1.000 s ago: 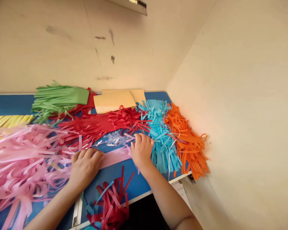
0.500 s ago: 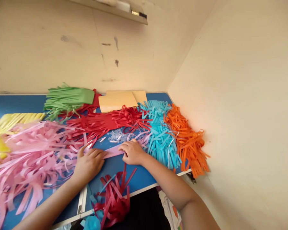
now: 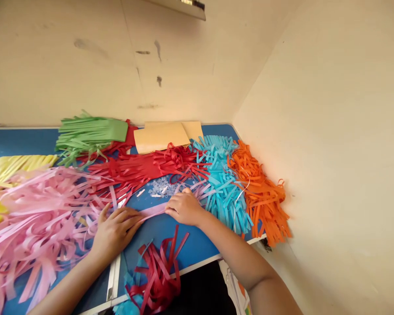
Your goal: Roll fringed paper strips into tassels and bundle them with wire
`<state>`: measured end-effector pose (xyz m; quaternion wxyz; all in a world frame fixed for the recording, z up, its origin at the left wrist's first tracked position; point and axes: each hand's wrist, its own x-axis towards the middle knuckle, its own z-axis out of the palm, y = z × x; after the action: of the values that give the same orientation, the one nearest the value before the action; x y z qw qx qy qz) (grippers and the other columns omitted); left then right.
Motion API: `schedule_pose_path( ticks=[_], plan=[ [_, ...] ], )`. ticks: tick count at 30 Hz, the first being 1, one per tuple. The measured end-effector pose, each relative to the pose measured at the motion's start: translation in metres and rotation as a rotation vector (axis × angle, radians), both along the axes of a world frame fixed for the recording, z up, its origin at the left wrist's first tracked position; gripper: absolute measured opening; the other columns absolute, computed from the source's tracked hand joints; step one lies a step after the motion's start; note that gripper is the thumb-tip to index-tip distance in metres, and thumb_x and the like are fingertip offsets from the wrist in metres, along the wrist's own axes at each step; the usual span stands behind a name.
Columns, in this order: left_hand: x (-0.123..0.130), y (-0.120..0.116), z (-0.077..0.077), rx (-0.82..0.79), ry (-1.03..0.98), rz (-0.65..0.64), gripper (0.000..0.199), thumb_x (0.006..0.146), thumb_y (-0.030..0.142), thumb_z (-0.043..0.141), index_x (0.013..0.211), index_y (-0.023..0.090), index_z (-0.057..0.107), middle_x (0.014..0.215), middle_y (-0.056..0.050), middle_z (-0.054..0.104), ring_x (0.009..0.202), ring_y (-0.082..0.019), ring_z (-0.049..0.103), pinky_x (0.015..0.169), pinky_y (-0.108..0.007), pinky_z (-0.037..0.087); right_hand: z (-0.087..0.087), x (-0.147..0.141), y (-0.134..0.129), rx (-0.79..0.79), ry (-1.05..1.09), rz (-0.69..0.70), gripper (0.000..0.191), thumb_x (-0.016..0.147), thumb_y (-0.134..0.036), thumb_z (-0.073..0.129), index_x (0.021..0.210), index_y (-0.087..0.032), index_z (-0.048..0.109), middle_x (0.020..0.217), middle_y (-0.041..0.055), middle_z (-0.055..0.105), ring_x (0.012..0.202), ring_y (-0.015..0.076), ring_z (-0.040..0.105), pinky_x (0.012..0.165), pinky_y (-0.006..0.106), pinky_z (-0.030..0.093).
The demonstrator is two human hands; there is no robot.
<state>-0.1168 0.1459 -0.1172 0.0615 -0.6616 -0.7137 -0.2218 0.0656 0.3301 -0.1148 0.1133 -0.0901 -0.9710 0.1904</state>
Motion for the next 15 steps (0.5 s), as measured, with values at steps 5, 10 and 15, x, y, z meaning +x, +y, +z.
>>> schedule_pose_path(
  ticks=[5,10,15],
  plan=[
    [-0.008,-0.011,-0.009,0.011,-0.021,-0.049,0.019,0.093,0.030,0.056,0.098,0.033,0.074,0.097,0.001,0.077,0.099,-0.023,0.069,0.115,-0.057,0.014,-0.008,0.009,-0.008,-0.009,0.011,-0.047,0.011,0.093,-0.028,0.065,0.085,-0.022,0.070,0.086,-0.0014,0.073,0.083,0.0152,0.060,0.079,0.034,0.028],
    [-0.006,-0.006,-0.006,-0.024,-0.113,0.090,0.024,0.093,0.036,0.054,0.084,0.028,0.075,0.090,-0.002,0.076,0.097,-0.024,0.067,0.108,-0.052,0.026,-0.007,0.003,-0.013,-0.013,-0.058,-0.202,0.022,0.094,-0.031,0.061,0.076,-0.022,0.068,0.078,-0.0013,0.069,0.079,0.0157,0.056,0.075,0.034,0.027],
    [-0.005,0.007,-0.002,-0.089,-0.114,0.203,0.035,0.092,0.041,0.052,0.068,0.024,0.070,0.083,-0.003,0.074,0.090,-0.025,0.063,0.097,-0.049,0.033,-0.008,-0.005,-0.021,0.008,-0.090,-0.356,0.020,0.086,-0.027,0.067,0.068,-0.019,0.063,0.073,-0.0015,0.066,0.078,0.0163,0.055,0.073,0.033,0.026]
  ],
)
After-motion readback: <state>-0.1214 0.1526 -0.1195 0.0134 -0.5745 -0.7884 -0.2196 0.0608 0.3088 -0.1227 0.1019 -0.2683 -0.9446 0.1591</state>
